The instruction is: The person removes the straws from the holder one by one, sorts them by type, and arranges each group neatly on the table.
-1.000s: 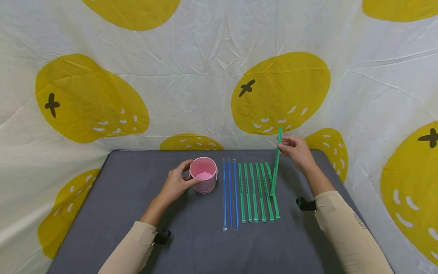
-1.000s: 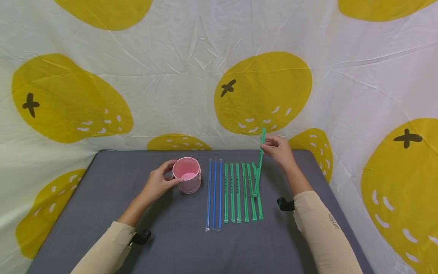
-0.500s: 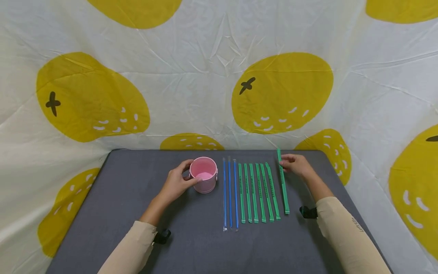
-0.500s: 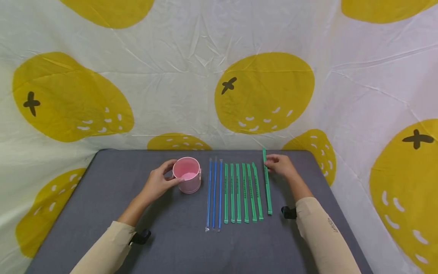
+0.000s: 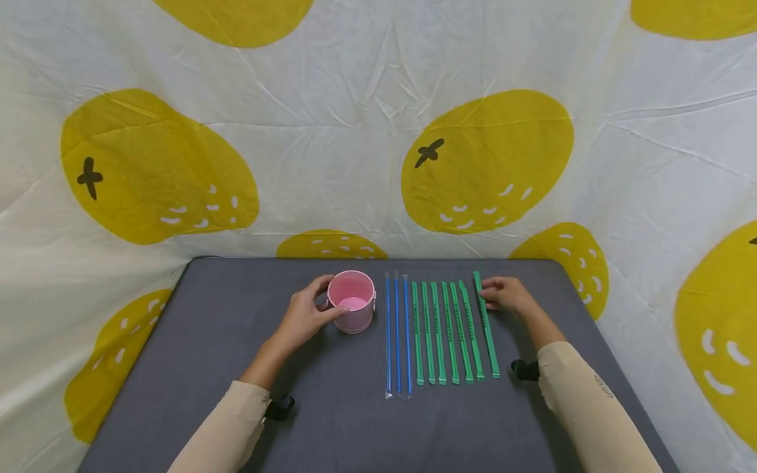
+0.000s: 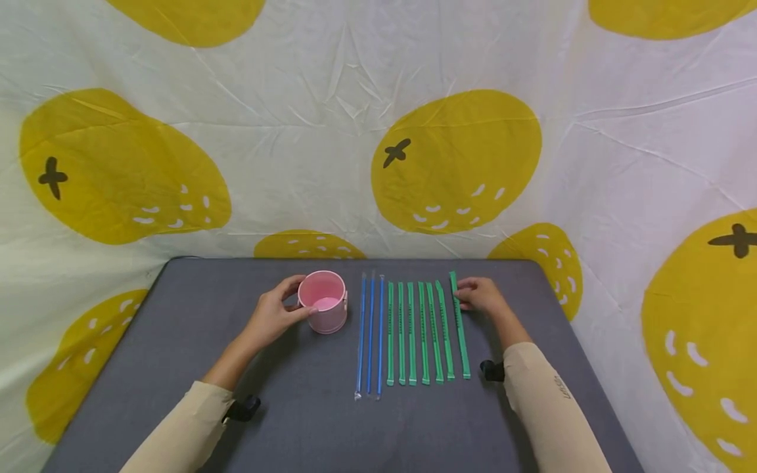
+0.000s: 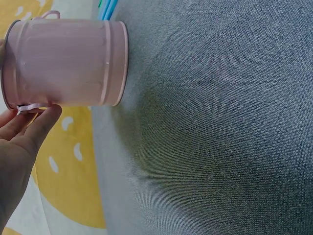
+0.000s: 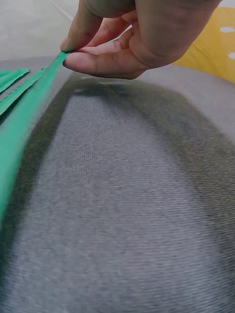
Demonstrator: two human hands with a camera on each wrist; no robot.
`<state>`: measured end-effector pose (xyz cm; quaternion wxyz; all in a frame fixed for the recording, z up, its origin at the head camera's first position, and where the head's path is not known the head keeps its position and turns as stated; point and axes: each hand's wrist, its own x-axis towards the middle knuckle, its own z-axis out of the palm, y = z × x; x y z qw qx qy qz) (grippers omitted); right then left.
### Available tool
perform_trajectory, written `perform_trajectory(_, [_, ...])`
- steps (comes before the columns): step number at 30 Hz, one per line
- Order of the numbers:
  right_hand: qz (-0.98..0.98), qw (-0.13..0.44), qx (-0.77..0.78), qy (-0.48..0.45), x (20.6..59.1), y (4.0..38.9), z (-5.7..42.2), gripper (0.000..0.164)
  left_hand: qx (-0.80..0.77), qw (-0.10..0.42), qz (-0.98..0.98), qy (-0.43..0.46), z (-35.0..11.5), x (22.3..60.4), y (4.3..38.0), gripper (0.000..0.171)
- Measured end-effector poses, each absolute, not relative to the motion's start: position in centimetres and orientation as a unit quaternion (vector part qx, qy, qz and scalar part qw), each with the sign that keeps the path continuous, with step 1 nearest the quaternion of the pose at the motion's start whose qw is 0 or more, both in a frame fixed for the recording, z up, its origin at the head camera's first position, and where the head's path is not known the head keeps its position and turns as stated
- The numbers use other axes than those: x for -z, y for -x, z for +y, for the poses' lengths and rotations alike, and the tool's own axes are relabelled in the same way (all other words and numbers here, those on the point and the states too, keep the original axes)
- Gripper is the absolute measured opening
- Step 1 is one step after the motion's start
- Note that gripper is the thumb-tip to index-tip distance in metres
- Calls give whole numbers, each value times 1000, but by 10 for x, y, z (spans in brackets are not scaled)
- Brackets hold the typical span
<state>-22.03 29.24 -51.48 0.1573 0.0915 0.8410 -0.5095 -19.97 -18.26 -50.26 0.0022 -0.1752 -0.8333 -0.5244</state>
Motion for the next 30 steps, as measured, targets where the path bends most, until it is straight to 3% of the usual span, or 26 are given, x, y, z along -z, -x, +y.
perform_trajectory(12, [837, 154, 507, -135, 519, 219, 284, 37, 526, 4, -832, 175, -183, 504, 199, 75])
perform_trajectory(30, [868, 143, 458, -126, 524, 222, 280, 29, 522, 1, -835, 176, -184, 502, 199, 78])
